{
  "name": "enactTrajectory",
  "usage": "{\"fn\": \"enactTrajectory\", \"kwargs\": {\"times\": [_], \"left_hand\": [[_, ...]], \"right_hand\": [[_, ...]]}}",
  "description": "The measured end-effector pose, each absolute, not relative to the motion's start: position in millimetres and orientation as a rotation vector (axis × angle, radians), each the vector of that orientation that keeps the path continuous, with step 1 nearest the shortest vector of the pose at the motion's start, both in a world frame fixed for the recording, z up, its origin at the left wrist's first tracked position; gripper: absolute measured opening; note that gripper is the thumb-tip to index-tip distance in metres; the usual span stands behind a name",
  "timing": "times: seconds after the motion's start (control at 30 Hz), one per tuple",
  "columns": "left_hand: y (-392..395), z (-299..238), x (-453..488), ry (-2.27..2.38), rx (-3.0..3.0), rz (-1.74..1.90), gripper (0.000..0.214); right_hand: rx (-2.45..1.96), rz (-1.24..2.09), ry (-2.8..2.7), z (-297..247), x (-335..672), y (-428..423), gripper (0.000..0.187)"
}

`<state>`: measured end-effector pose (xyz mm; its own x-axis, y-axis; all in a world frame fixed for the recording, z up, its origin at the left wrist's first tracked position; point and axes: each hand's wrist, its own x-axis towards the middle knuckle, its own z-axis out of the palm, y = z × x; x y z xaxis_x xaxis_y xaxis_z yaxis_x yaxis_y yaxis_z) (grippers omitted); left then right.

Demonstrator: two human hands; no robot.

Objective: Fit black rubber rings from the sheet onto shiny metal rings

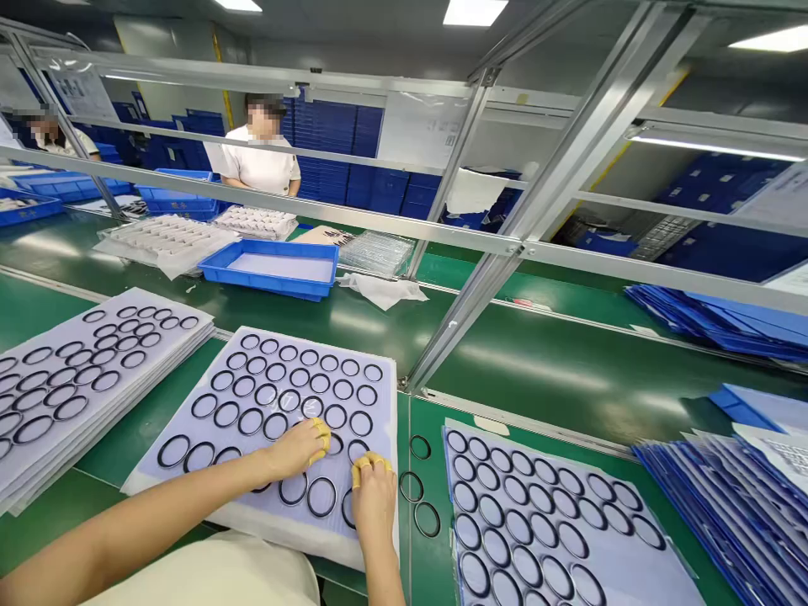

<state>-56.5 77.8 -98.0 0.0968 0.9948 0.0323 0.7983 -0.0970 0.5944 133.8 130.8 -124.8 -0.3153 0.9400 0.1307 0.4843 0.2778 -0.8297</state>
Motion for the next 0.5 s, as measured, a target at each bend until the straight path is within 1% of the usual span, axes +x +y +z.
{"fn": "enactTrajectory", "kwargs": {"times": [0.07, 0.13, 0.2, 0.27, 0.33, 0.37, 0.43, 0.5], "left_hand": [[70, -85, -57, 1.796, 1.812, 0.74, 0.015], [60, -69, -58, 1.827, 1.653, 0.871, 0.026], [47, -51, -58, 1.795, 1.513, 0.971, 0.03], [33, -30, -58, 1.683, 1.362, 1.036, 0.029], [18, -9, -59, 1.487, 1.16, 1.091, 0.025], [11, 1, -60, 1.379, 1.071, 1.116, 0.026], [-1, 18, -61, 1.208, 0.952, 1.16, 0.031], [-11, 29, -63, 1.131, 0.92, 1.18, 0.037]], "right_hand": [[-1.276, 1.062, -1.756, -113, 138, 126, 0.022], [-1.25, 1.223, -1.604, -95, 142, 117, 0.032], [-1.187, 1.372, -1.485, -72, 143, 104, 0.037], [-1.085, 1.567, -1.335, -46, 141, 89, 0.036], [-0.916, 1.908, -1.036, -22, 137, 75, 0.029], [-0.849, 2.027, -0.938, -11, 134, 69, 0.027], [-0.778, 2.169, -0.836, 4, 129, 59, 0.024], [-0.746, 2.242, -0.831, 14, 125, 51, 0.021]]}}
